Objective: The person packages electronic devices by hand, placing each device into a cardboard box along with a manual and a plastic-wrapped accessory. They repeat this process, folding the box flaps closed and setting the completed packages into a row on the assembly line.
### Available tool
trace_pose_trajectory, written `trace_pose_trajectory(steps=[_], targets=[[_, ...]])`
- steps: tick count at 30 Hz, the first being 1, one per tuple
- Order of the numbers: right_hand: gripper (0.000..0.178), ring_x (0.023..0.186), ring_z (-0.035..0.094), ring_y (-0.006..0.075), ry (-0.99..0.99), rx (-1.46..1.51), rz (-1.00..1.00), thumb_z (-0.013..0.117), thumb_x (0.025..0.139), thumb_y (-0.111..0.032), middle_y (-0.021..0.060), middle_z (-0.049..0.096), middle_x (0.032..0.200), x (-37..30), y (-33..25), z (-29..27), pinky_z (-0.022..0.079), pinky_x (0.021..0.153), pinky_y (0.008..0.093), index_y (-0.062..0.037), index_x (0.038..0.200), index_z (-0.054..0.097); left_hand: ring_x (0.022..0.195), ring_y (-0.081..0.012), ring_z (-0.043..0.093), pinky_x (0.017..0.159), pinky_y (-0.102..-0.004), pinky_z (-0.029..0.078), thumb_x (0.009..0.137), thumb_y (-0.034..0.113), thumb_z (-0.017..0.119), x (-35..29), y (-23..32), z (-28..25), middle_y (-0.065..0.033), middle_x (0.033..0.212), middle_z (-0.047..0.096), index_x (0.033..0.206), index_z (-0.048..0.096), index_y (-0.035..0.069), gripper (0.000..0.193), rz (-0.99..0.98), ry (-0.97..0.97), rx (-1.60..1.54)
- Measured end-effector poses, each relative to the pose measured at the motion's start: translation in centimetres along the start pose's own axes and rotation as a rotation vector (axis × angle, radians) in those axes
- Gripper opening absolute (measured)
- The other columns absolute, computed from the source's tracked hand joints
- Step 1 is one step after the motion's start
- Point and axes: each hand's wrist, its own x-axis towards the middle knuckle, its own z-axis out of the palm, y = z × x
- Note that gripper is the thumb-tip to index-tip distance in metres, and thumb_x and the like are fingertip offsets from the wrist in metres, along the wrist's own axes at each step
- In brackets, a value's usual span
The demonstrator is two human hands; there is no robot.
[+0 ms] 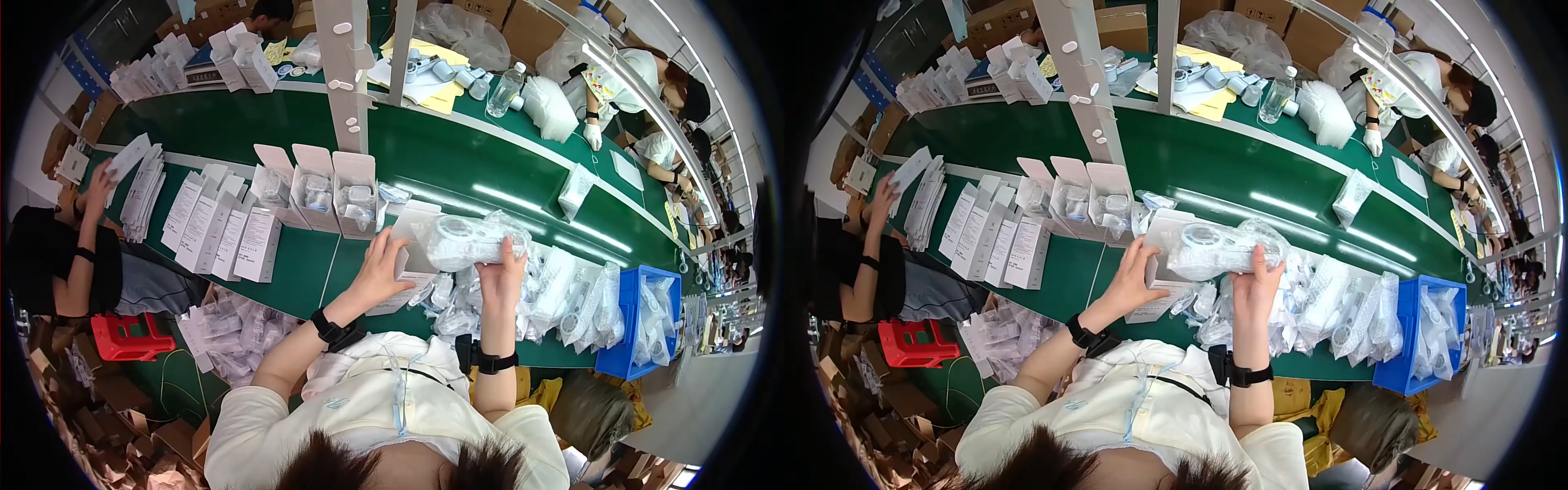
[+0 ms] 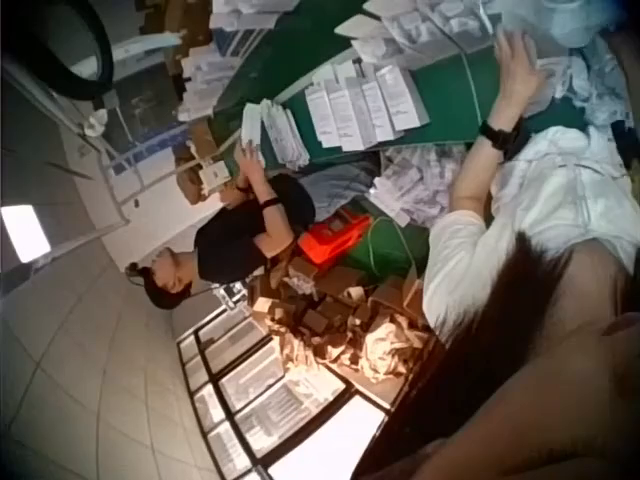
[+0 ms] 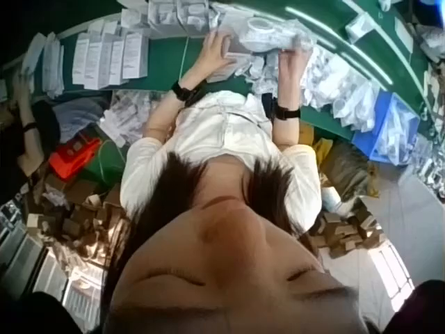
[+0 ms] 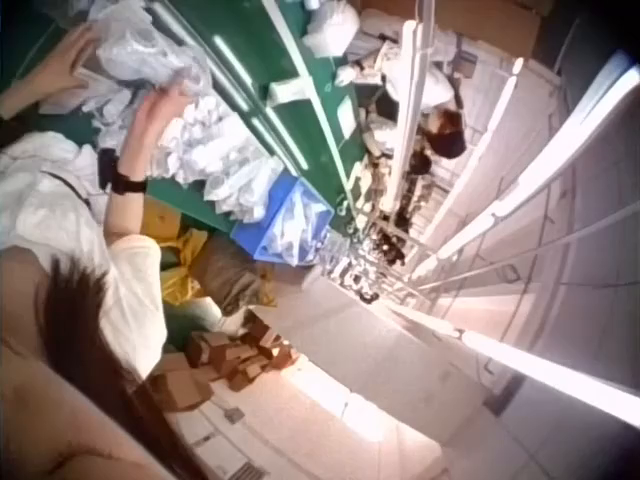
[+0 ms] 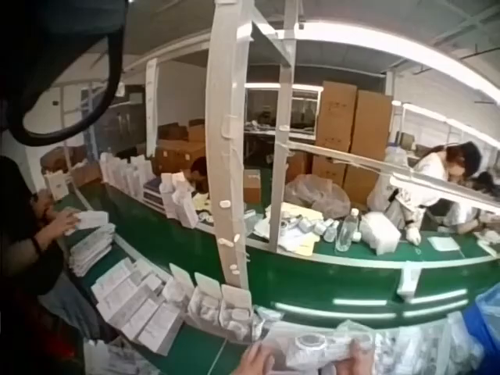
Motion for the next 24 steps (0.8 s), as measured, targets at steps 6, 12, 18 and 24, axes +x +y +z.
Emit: trace_pose_trajectory(steps=[6,12,18,24], targets=[[0.057,0.104,0.044,0.0282,0.420,-0.798,-0.710,0.072,0.072,-0.016,0.0133,0.044,0.113,-0.1,4.0,6.3,0.039,0.086,0.0409,-0.0087,0.118,0.038,0.114,-0.0415,0.035,0.095,-0.0437,0.033,0.054,0.014,0.081,0.8,-0.9,2.4,-0.0251,0.129,0.024,0.106,0.035,0.005,0.070,0.266,0.372,-0.090],[0.036,0.097,0.046,0.0306,-0.426,-1.564,-0.863,0.068,0.070,-0.012,0.0141,0.046,0.107,-1.2,4.3,5.3,0.040,0.080,0.0368,-0.0059,0.102,0.054,0.110,-0.0450,0.039,0.088,-0.0448,0.039,0.053,0.014,0.083,0.5,-2.6,2.7,-0.0299,0.123,0.028,0.102,0.023,0.010,0.078,0.382,0.521,-0.096],[0.033,0.101,0.044,0.0357,-0.278,-1.178,-0.483,0.058,0.070,-0.004,0.0152,0.048,0.110,7.4,6.3,2.8,0.040,0.083,0.0387,-0.0077,0.104,0.057,0.115,-0.0437,0.036,0.091,-0.0457,0.037,0.057,0.016,0.081,-4.1,-5.5,0.1,-0.0293,0.126,0.027,0.101,0.025,0.010,0.072,0.388,0.324,-0.119],[0.035,0.105,0.047,0.0303,-0.574,-1.933,-0.677,0.053,0.070,0.000,0.0124,0.056,0.102,18.0,17.8,1.1,0.042,0.084,0.0445,-0.0099,0.104,0.057,0.116,-0.0406,0.037,0.093,-0.0437,0.036,0.061,0.019,0.079,-3.4,-2.7,-1.5,-0.0269,0.130,0.026,0.108,0.029,0.012,0.069,0.324,0.204,-0.202]])
